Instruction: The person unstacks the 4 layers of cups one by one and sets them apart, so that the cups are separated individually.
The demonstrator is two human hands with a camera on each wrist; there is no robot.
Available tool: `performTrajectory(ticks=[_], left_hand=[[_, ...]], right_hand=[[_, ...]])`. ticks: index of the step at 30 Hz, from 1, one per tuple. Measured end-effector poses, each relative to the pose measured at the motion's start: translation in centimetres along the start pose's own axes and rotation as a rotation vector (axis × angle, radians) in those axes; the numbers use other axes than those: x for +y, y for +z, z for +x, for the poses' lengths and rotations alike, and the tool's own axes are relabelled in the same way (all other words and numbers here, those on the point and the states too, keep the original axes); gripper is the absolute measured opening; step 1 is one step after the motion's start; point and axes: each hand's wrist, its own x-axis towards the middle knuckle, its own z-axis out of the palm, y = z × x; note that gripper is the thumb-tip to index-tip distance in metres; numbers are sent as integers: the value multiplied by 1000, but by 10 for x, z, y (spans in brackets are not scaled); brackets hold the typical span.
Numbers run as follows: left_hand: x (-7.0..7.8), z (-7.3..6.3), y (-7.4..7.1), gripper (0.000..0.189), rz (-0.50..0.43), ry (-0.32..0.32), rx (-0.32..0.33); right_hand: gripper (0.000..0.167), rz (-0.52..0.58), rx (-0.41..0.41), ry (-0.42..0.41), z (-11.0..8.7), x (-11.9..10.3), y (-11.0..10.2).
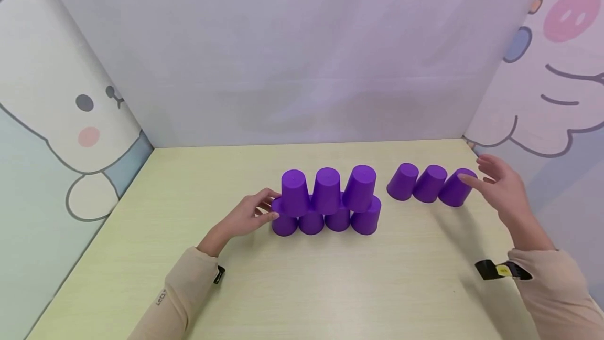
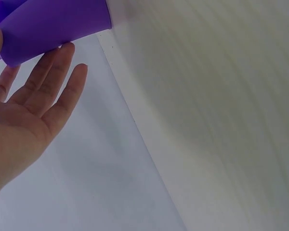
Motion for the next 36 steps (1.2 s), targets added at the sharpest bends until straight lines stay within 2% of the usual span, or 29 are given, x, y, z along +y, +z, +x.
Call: performTrajectory(ticks=[11,24,30,36], left_hand=[[3,0,-1,35,-4,-16,-4],[3,1,0,34,10,-10,-4],[3,1,-1,34,8,-7,-3],[4,0,0,35,8,-36,-4]], right_hand=[[75,17,-73,-69,-11,-30,8],[64,26,-97,-212,-17,-63,23],[68,28,-153,-247,-17,-75,31],[68,28,-201,-277,-17,-83,41]])
